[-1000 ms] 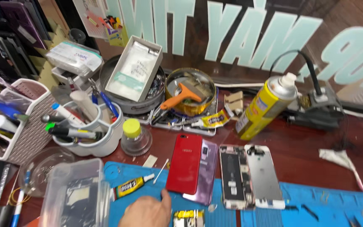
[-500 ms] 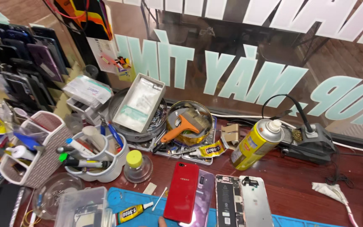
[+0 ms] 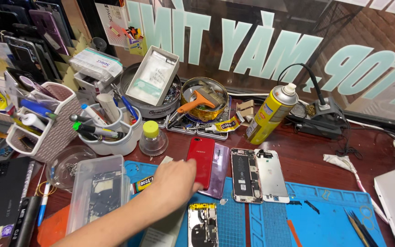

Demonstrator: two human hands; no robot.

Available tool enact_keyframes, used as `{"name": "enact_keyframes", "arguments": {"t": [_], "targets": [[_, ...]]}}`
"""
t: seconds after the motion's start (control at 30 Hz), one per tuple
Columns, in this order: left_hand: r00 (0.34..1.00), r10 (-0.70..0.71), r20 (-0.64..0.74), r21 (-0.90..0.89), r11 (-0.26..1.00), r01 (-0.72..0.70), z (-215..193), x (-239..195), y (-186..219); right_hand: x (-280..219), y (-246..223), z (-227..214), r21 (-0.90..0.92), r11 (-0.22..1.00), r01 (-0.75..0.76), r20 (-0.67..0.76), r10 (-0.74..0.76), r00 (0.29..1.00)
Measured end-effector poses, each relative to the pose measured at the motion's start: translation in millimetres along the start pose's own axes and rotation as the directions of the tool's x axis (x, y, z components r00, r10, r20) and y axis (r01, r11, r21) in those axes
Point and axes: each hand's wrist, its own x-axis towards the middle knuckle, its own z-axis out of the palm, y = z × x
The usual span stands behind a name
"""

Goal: The person disassembles a smartphone, removes the battery, and handles several phone backs and internal components on a workbench. They use a plastic pry tool to separate parts and place components on a white box and blue mat.

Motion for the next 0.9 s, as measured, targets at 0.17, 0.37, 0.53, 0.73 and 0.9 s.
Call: {"name": "enact_keyframes", "arguments": {"t": [0.17,0.37,0.53,0.73,0.9], "targets": [[0.992,-0.058,-0.111,-0.062,0.997,0.051,0.0,33.9,26.1,33.2,-60.6,-18.6,-0.107,0.900,0.423,-0.148,-0.435,0.888],[0.955,-0.282,-0.090,-0.086,0.958,0.275,30.8,60.3,26.2,121.2,-138.5,-7.3,-0.204,0.876,0.438,-0.268,-0.480,0.835],[0.948,-0.310,-0.074,-0.135,0.945,0.298,34.0,66.8,17.5,125.7,-115.1,21.4,-0.462,0.848,0.259,-0.319,-0.432,0.844],[0.956,-0.293,-0.006,-0.362,0.892,0.271,21.9,62.0,5.7,113.6,-65.5,-4.6,-0.323,0.942,-0.093,-0.484,-0.080,0.871],[0.953,-0.301,-0.014,-0.268,0.920,0.287,28.5,61.5,38.5,115.6,-78.5,1.2,-0.336,0.923,-0.188,-0.368,0.056,0.928]]}}
